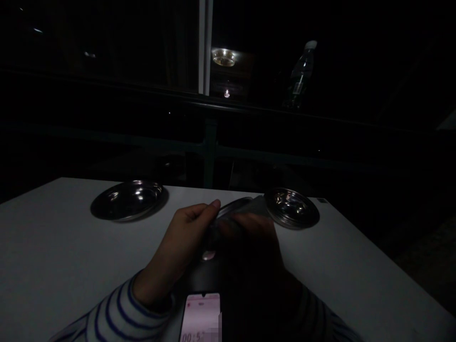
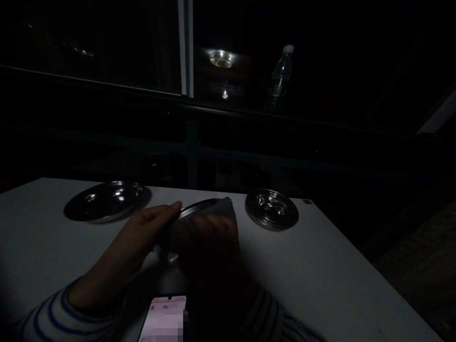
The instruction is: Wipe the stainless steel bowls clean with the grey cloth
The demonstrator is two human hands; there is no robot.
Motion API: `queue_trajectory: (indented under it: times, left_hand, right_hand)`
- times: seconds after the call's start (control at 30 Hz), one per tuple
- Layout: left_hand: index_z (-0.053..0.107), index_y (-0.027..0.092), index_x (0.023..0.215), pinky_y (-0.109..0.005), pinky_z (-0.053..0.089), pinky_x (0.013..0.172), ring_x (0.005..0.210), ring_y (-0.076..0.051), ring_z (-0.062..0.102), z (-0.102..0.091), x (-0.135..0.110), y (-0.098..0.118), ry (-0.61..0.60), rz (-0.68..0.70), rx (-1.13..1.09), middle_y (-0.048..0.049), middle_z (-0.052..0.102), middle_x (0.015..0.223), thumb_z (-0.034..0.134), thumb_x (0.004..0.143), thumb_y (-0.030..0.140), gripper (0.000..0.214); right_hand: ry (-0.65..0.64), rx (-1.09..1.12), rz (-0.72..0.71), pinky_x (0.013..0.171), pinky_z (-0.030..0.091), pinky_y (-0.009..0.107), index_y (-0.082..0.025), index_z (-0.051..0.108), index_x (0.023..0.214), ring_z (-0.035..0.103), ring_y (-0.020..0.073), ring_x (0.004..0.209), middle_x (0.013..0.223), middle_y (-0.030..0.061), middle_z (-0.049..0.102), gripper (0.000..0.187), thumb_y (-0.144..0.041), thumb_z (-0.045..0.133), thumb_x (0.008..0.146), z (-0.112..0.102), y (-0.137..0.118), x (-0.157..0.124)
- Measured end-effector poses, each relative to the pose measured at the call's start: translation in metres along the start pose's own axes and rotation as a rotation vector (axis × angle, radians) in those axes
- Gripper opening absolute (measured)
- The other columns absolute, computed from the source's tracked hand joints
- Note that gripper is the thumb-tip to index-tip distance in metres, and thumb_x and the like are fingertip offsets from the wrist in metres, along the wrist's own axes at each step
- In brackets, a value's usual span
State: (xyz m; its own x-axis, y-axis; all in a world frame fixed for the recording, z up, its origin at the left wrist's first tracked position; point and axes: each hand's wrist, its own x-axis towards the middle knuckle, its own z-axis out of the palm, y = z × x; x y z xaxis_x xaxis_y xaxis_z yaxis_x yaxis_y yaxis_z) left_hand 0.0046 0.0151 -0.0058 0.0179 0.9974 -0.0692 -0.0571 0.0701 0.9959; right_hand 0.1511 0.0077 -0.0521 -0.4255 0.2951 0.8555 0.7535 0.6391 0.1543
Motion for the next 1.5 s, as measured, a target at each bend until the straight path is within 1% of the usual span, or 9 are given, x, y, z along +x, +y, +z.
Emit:
queue_trajectory:
  times: [0.1,0.23,0.3,0.47,0.63,0.87,1.03,1.27,1.5]
  left_hand:
    - [0.053,0.015,0.050,-0.018,0.031,0.042,0.041,-0.006,0.041,0.000,-0.001,0.001,-0.009,0.014,0.003,0.0052,0.047,0.043,0.061,0.069,0.046,0.037]
    - [0.054,0.016,0.050,-0.019,0.031,0.041,0.040,-0.007,0.042,0.001,-0.002,0.003,0.005,-0.006,-0.011,0.0048,0.049,0.043,0.062,0.067,0.045,0.035]
    - [0.055,0.016,0.051,-0.019,0.031,0.041,0.040,-0.007,0.044,0.001,-0.003,0.004,0.015,-0.019,-0.027,0.0044,0.051,0.044,0.062,0.067,0.044,0.033]
    - [0.059,0.016,0.058,-0.019,0.035,0.042,0.042,-0.009,0.048,0.000,-0.004,0.006,0.002,-0.026,-0.070,0.0035,0.055,0.047,0.061,0.069,0.045,0.031]
    - [0.058,0.016,0.059,-0.019,0.036,0.044,0.045,-0.010,0.050,-0.001,-0.003,0.006,0.017,-0.012,-0.086,0.0030,0.056,0.048,0.062,0.069,0.045,0.031]
    - [0.061,0.014,0.058,-0.017,0.036,0.044,0.046,-0.009,0.051,-0.003,-0.002,0.006,0.026,-0.011,-0.105,0.0018,0.058,0.051,0.062,0.070,0.043,0.031]
    - [0.061,0.014,0.056,-0.018,0.037,0.045,0.046,-0.009,0.050,-0.003,-0.003,0.006,0.036,0.008,-0.097,0.0016,0.058,0.050,0.064,0.068,0.044,0.032]
    - [0.064,0.014,0.063,-0.020,0.038,0.045,0.048,-0.011,0.053,-0.003,-0.002,0.006,0.022,-0.020,-0.091,-0.0012,0.061,0.053,0.062,0.068,0.046,0.032]
    - [0.064,0.015,0.063,-0.019,0.040,0.047,0.049,-0.011,0.054,-0.003,-0.004,0.006,-0.002,-0.017,-0.115,0.0007,0.060,0.052,0.062,0.069,0.045,0.030]
  right_hand:
    - [-0.041,0.012,-0.080,0.082,0.038,0.039,-0.014,0.051,0.113,0.050,0.0206,0.096,0.101,0.0081,0.058,0.031,-0.027,0.043,0.086,0.000,-0.005,-0.001]
    - [0.008,0.027,0.093,0.081,0.042,0.040,-0.017,0.050,0.112,0.049,0.0230,0.100,0.108,0.0108,0.054,0.028,-0.027,0.043,0.086,-0.002,0.010,-0.001]
    - [0.011,0.017,0.121,0.081,0.043,0.041,-0.017,0.049,0.113,0.048,0.0240,0.101,0.109,0.0115,0.052,0.029,-0.027,0.043,0.087,-0.002,0.014,-0.001]
    - [0.014,0.033,0.001,0.088,0.040,0.045,-0.012,0.045,0.116,0.047,0.0274,0.109,0.115,0.0159,0.051,0.040,-0.034,0.049,0.083,-0.001,0.007,-0.001]
    - [-0.032,0.080,-0.012,0.092,0.042,0.044,-0.015,0.045,0.112,0.041,0.0259,0.119,0.120,0.0155,0.050,0.029,-0.024,0.046,0.085,0.000,0.006,-0.001]
    - [-0.024,0.368,0.024,0.093,0.044,0.045,-0.017,0.039,0.113,0.040,0.0231,0.123,0.123,0.0158,0.049,0.034,-0.029,0.049,0.083,0.003,0.017,-0.001]
    - [-0.105,0.353,-0.019,0.094,0.044,0.044,-0.018,0.043,0.111,0.037,0.0226,0.126,0.128,0.0153,0.048,0.029,-0.026,0.050,0.084,-0.002,0.024,-0.001]
    - [-0.111,0.321,0.039,0.092,0.047,0.037,-0.017,0.052,0.099,0.042,0.0190,0.123,0.123,0.0124,0.054,0.017,-0.027,0.045,0.087,-0.009,0.022,0.004]
    - [-0.061,0.372,0.073,0.088,0.049,0.037,-0.019,0.056,0.095,0.048,0.0175,0.117,0.118,0.0097,0.058,0.021,-0.023,0.037,0.091,-0.010,0.024,0.007]
